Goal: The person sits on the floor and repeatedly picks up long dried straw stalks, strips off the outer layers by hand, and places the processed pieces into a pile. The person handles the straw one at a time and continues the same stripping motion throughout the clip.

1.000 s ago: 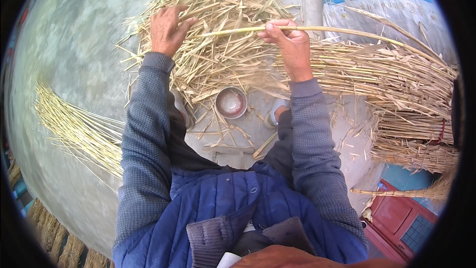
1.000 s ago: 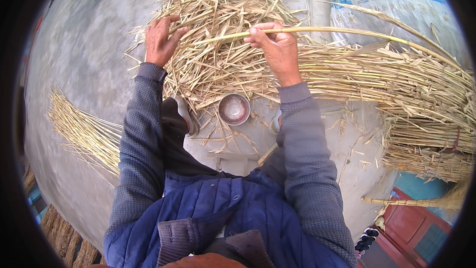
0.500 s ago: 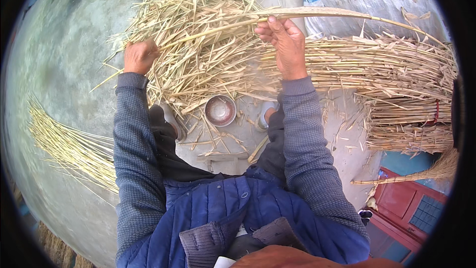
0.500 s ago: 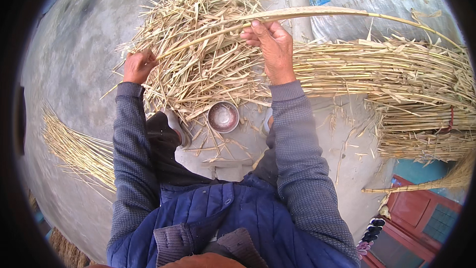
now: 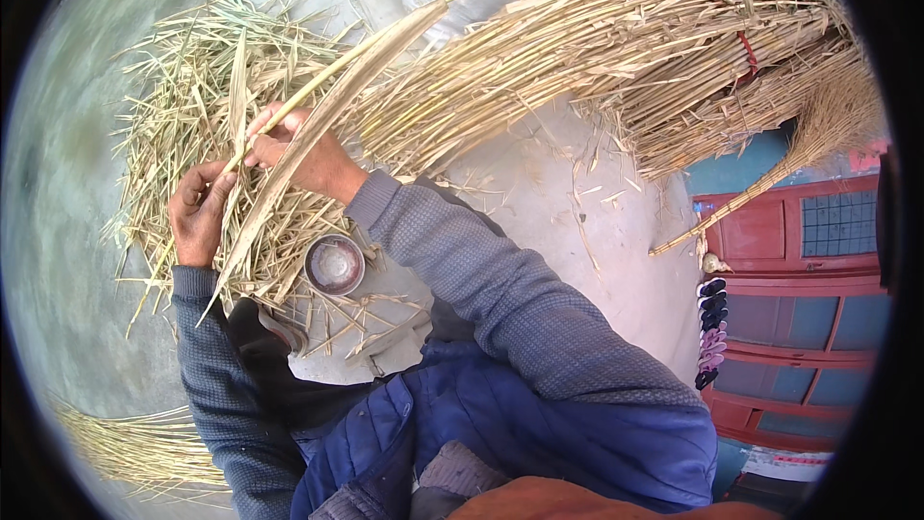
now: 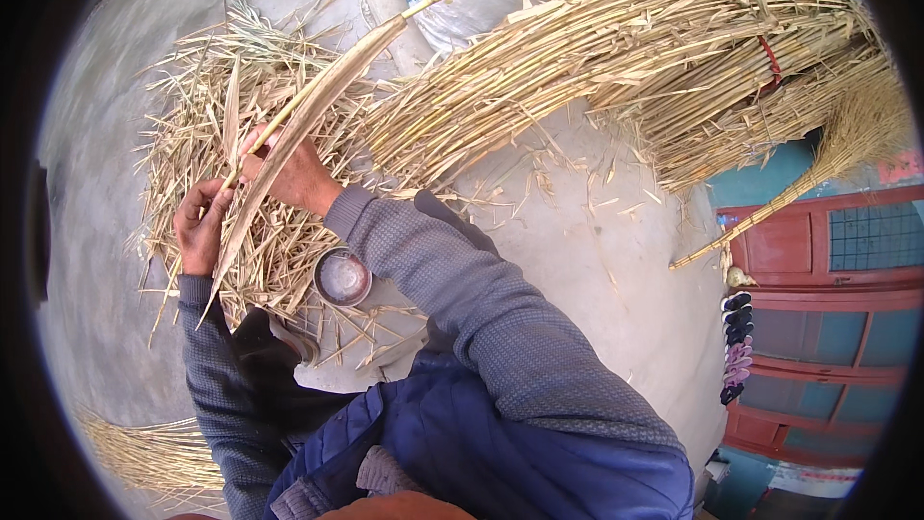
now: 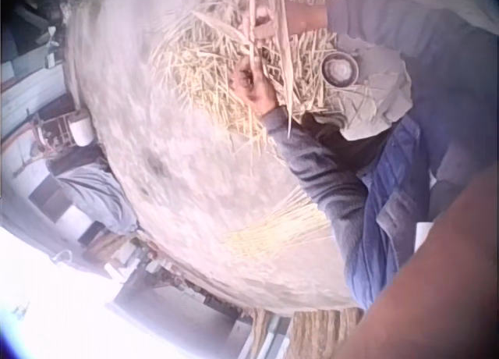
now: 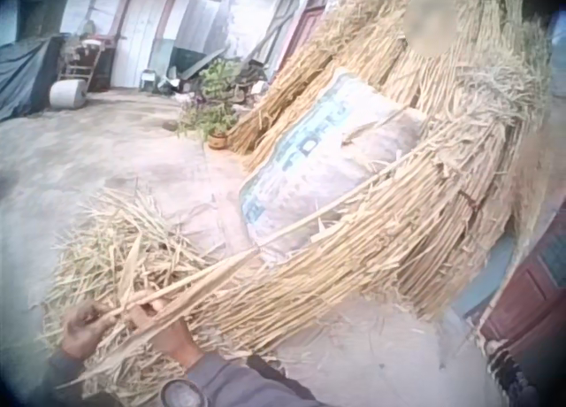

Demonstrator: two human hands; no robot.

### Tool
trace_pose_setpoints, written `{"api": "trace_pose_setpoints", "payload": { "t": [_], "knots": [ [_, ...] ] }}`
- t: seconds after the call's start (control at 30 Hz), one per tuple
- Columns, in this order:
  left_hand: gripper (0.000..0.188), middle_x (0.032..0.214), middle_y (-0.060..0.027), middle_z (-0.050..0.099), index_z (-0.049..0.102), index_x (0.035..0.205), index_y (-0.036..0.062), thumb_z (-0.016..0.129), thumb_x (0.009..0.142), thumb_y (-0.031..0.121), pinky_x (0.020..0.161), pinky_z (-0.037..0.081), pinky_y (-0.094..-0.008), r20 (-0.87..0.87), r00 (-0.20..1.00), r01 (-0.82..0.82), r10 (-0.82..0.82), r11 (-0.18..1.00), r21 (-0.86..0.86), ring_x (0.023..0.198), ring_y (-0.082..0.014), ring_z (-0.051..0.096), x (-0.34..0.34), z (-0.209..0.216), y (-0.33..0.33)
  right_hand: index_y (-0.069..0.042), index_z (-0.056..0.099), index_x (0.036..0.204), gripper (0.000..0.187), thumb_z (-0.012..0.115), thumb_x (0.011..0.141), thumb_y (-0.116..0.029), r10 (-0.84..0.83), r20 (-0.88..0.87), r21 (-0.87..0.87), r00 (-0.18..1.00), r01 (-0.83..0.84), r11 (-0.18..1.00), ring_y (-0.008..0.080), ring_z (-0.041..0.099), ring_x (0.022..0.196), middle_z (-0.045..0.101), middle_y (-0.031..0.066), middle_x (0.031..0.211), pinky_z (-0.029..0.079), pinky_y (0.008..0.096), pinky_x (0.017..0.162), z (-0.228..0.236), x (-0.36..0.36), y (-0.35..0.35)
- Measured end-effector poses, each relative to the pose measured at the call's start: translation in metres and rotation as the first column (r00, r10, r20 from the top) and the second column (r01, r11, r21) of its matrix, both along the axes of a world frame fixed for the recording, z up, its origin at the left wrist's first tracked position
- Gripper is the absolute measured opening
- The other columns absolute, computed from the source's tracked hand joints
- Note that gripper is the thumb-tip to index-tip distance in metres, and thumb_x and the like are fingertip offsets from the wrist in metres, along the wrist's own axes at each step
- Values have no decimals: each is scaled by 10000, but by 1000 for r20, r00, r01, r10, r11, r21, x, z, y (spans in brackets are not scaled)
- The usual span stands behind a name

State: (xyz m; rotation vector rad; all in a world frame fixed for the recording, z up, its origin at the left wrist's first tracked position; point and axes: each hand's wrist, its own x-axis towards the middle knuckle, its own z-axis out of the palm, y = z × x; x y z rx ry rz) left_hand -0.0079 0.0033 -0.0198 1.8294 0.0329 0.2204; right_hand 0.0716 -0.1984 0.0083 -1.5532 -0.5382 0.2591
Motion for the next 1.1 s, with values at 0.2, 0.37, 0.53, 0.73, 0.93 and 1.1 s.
{"api": "trace_pose_setpoints", "payload": {
  "t": [0.2,0.37,0.53,0.73,0.93,1.1],
  "knots": [
    [118,937,-58,722,678,1007,-5,701,950,95,791,527,-243,-28,995,-102,98,941,-322,843,-103,653,3,-4,14,-31,620,941,71,624,884,-73,55,-106,182,993,-35,983,127,706,781,689,49,822,571,270,673,10,-9,2],
    [290,1031,-68,721,666,1139,16,735,917,188,848,541,-284,-17,998,-55,54,996,-69,931,-141,668,4,0,27,-12,612,985,78,607,952,-83,96,-195,187,976,-60,981,170,731,863,714,105,921,599,267,681,9,-4,-3],
    [257,884,-31,720,749,985,36,811,845,242,786,504,-308,-202,979,7,21,991,136,846,-137,650,-11,-4,52,13,598,1029,110,583,982,-86,88,-183,269,979,-36,962,200,741,855,711,158,971,610,258,716,11,3,-9],
    [194,938,-81,750,710,1038,-27,747,902,107,761,563,-244,-198,979,42,-46,999,-28,846,-113,696,-13,-11,63,29,598,1068,140,568,994,-86,35,-201,200,979,6,980,210,743,883,703,163,965,613,245,752,26,2,-9],
    [209,846,-54,747,733,931,48,840,818,189,706,530,-238,-213,973,-144,93,961,-237,725,-102,656,-16,-3,56,36,595,1055,148,572,992,-96,35,-114,193,993,-12,981,211,742,851,699,156,935,607,255,733,25,3,-10],
    [144,823,-48,747,688,944,66,750,913,192,635,442,-169,-1,942,-276,336,775,-568,686,-50,617,-17,0,88,67,614,1050,209,592,989,-132,-38,-189,87,981,55,995,208,740,805,712,185,913,609,267,721,22,11,-24]
  ]
}}
